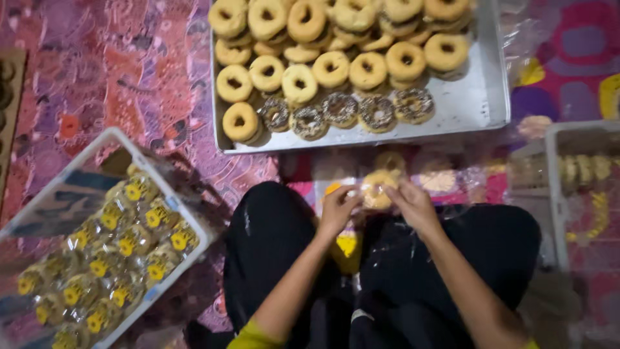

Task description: The person sits on a patterned floor mat and repeatedly picks donuts from a metal tray, places them into clear plastic bags, and arranges the sealed bags into a white plastic crate. The donuts include plain and chocolate-sprinkled varieties.

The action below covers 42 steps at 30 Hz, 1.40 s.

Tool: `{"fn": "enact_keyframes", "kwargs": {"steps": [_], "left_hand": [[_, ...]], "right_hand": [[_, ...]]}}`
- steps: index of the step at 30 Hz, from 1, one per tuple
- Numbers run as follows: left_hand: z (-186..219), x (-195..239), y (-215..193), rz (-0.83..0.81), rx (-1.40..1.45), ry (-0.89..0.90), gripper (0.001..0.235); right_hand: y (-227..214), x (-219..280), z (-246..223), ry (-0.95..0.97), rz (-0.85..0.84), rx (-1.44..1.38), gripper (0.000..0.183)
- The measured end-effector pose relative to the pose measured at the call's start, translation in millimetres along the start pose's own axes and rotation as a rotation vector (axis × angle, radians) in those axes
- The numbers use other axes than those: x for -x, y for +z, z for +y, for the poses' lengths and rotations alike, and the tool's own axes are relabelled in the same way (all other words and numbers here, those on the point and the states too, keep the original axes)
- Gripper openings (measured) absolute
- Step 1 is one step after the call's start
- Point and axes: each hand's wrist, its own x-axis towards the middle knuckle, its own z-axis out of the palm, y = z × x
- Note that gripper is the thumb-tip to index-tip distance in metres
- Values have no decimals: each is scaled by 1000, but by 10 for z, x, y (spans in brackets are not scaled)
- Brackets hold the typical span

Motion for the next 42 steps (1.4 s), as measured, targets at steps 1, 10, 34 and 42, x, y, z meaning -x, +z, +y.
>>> {"fn": "enact_keyframes", "kwargs": {"steps": [1, 10, 34, 42], "left_hand": [[-3, -274, 228, 14, -67, -47, 35], [-39, -449, 554, -48, 3, 93, 49], [-49, 734, -927, 77, -713, 207, 44], [523, 624, -1244, 257, -620, 246, 33]], "right_hand": [[-67, -267, 28, -138, 51, -52, 38], [-428, -515, -358, 299, -61, -24, 61], [-4766, -525, -295, -71, 825, 529, 42], [-2291, 334, -1333, -359, 325, 1339, 30]]}}
